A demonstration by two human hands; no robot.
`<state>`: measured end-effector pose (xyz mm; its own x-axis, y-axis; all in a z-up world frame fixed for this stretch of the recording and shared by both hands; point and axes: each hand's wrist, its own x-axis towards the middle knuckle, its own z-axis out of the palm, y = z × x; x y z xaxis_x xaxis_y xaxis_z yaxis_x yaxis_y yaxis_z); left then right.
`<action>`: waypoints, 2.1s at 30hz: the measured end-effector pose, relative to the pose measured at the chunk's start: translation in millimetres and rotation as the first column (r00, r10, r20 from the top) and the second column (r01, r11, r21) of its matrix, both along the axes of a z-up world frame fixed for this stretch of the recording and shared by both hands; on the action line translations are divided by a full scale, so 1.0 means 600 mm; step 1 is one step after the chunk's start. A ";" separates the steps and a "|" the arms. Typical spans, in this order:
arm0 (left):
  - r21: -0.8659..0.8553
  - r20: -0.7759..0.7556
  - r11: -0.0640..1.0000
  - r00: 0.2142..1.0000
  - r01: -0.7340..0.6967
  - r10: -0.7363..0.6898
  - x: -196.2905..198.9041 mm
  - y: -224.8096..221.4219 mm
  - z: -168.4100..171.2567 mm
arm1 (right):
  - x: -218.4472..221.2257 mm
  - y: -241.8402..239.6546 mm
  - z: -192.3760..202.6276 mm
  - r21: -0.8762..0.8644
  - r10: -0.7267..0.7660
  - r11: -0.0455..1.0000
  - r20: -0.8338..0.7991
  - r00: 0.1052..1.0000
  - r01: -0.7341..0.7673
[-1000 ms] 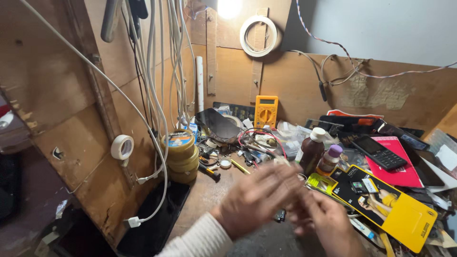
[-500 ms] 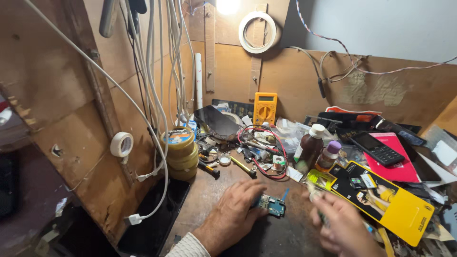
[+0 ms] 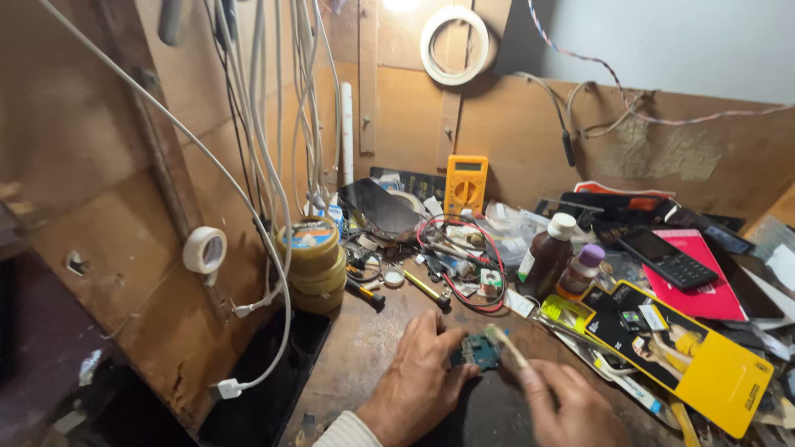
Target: The person disassembles a small mobile phone by hand, removing the battery and internal circuit board components, and then works on the logic board with a small metal tool.
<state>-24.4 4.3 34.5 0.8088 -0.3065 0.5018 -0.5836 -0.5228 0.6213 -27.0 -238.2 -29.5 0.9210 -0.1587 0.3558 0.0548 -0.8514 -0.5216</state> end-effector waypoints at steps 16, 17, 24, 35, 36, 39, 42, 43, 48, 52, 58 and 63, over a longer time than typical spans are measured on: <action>0.047 0.101 0.996 0.992 -0.081 0.076 -0.004 -0.015 -0.018 | -0.052 0.107 0.099 -0.202 0.058 0.978 0.014 0.998 -0.054; 0.057 0.098 0.996 0.993 -0.072 0.066 -0.003 -0.015 -0.015 | -0.052 0.103 0.104 -0.209 0.058 0.977 0.048 0.997 -0.046; 0.075 0.030 0.995 0.997 -0.073 0.071 -0.014 -0.011 -0.010 | -0.049 0.105 0.101 -0.160 0.115 0.982 0.081 0.990 -0.100; -0.059 0.054 0.996 0.996 -0.070 0.073 -0.017 -0.016 -0.003 | -0.027 0.066 0.130 -0.096 -0.060 0.994 -0.005 0.998 0.060; -0.097 0.060 0.993 0.996 -0.064 0.070 -0.025 -0.009 0.001 | -0.020 0.058 0.134 -0.084 -0.134 0.988 -0.085 0.987 0.127; -0.083 0.076 0.995 0.995 -0.057 0.063 -0.023 -0.005 0.016 | -0.033 0.040 0.125 0.236 -0.019 0.972 0.157 0.987 -0.019; -0.060 -0.013 0.998 1.000 -0.025 0.024 -0.027 -0.002 0.024 | -0.030 0.024 0.106 0.355 -0.011 0.935 -0.013 1.000 0.015; -0.083 0.032 0.996 0.999 0.011 -0.009 -0.025 -0.003 0.031 | -0.020 0.022 0.103 0.431 0.114 0.895 0.015 0.993 -0.109; -0.117 -0.265 0.990 0.958 0.081 -0.110 -0.014 -0.008 0.064 | 0.011 0.024 0.101 0.704 0.407 0.686 -0.163 0.899 -0.183; -0.611 -0.148 0.777 0.942 0.152 -0.300 0.027 -0.017 0.070 | 0.019 0.032 0.118 0.905 0.366 0.420 -0.108 0.924 -0.061; -0.860 -0.402 0.498 0.744 -0.108 -0.534 0.040 -0.056 0.019 | 0.024 0.070 0.118 0.991 0.274 0.123 0.014 0.962 -0.050; -0.834 -0.499 0.482 0.741 -0.269 -0.449 0.066 -0.064 -0.013 | 0.012 0.086 0.124 0.973 0.265 0.228 -0.076 0.961 0.014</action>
